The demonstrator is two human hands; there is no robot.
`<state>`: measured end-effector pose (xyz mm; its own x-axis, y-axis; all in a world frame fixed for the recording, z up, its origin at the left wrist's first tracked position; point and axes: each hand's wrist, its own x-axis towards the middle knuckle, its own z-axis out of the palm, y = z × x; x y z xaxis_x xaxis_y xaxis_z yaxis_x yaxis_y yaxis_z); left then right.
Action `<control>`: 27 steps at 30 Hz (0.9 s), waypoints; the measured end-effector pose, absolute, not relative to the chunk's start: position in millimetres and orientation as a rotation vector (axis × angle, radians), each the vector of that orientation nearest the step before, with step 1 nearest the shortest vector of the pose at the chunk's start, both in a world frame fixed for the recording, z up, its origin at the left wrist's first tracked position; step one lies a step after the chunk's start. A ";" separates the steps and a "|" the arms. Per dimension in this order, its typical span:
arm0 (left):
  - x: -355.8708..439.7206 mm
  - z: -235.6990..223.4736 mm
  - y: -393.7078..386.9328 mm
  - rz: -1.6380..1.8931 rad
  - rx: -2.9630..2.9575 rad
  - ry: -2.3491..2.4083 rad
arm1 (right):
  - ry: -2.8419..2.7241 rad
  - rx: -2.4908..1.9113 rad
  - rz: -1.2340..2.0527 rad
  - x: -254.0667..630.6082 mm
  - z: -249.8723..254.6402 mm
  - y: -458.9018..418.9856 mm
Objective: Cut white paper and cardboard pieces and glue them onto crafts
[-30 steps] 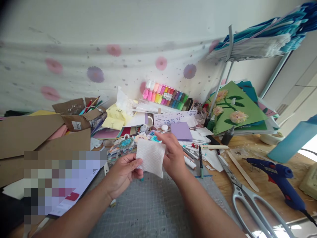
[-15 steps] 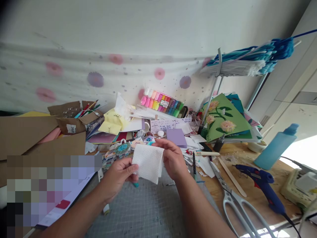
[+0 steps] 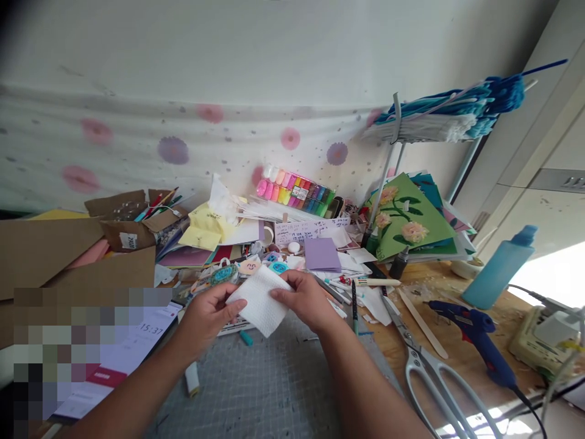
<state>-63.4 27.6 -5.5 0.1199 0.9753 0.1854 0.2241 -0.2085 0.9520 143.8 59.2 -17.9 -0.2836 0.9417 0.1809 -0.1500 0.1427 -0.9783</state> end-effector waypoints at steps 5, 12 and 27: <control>-56.0 -6.4 24.3 1.134 1.413 1.132 | -1.305 -0.814 1.297 138.3 -18.1 55.7; -52.3 -5.8 22.3 1.162 1.346 1.139 | -1.238 -0.809 1.328 137.4 -13.3 51.7; -41.8 -18.1 13.9 1.132 1.423 1.048 | -1.021 -0.758 1.316 138.6 -17.3 54.2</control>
<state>-41.8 13.9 -18.1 0.1878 0.9751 0.1183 0.0429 -0.1285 0.9908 138.6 54.2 -17.3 -0.0408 0.9855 0.1650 -0.4046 0.1347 -0.9045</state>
